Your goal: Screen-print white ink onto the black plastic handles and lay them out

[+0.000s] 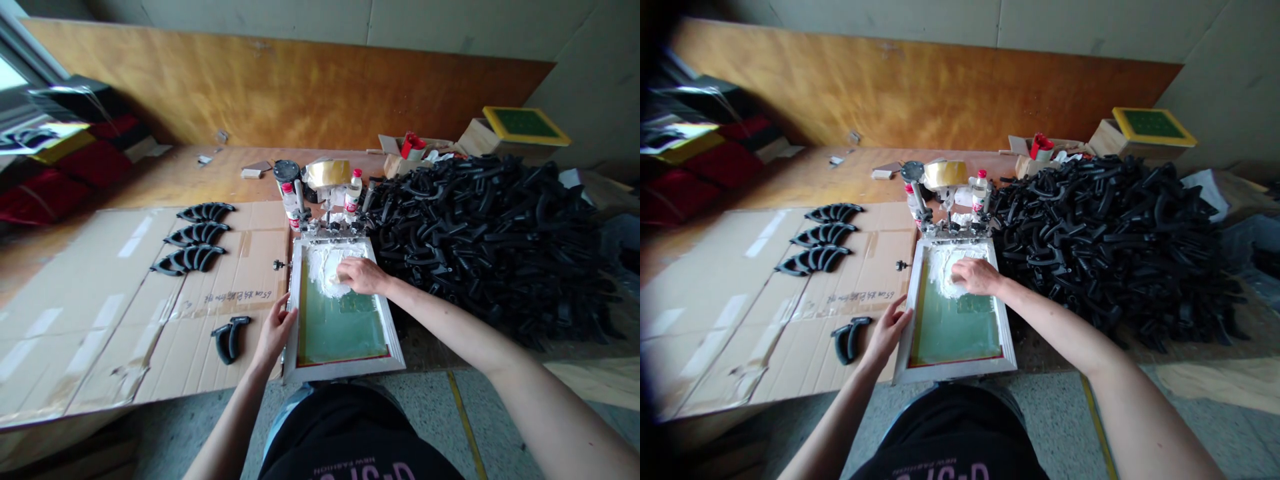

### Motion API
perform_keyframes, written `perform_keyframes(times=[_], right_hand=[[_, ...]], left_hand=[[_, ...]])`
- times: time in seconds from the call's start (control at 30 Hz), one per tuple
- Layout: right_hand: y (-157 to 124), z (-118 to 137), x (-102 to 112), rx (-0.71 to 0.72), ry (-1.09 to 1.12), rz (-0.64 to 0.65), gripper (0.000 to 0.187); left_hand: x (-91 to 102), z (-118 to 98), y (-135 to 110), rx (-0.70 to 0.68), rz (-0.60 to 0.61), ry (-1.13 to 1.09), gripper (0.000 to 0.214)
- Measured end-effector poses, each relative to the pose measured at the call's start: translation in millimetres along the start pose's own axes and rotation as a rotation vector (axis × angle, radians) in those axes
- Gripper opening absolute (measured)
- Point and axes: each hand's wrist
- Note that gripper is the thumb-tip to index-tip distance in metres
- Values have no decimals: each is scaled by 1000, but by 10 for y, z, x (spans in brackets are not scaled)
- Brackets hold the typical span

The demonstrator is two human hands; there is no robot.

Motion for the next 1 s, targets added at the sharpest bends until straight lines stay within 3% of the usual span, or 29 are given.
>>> perform_keyframes(times=[0.17,0.23,0.33,0.43,0.53,0.63,0.7,0.77,0.83,0.93,1.0], right_hand=[[493,-268,419,-349,-64,-214,57],[500,-434,611,-465,-92,-332,56],[219,-677,773,-685,-60,-562,37],[-178,-769,594,-887,27,-611,23],[-425,-633,142,-778,135,-426,21],[-454,-351,-239,-546,90,-190,35],[-406,-107,-365,-494,10,-143,25],[-355,188,-438,-465,-43,-182,14],[-332,499,-515,-341,-57,-194,15],[-422,764,-607,-68,20,-94,16],[-608,673,-563,-109,30,-121,15]], left_hand=[[200,-364,-130,-10,19,-40,77],[279,-568,-138,-29,-9,-74,69],[338,-916,-38,-134,-77,-213,66],[333,-1265,150,-287,-91,-403,62],[256,-1446,275,-270,-81,-478,56],[24,-1294,224,-173,-117,-511,54],[-218,-1044,103,-10,41,-479,55],[-467,-768,-39,178,252,-459,58],[-628,-524,-152,292,334,-503,54],[-510,-183,-202,372,203,-523,40],[-148,120,-166,372,33,-405,35]])
Point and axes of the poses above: each hand's wrist, its own y-axis towards the middle knuckle, its own x-axis out of the back of the hand, z = x × y, and after that the axes turned 12 degrees about y, right-handed
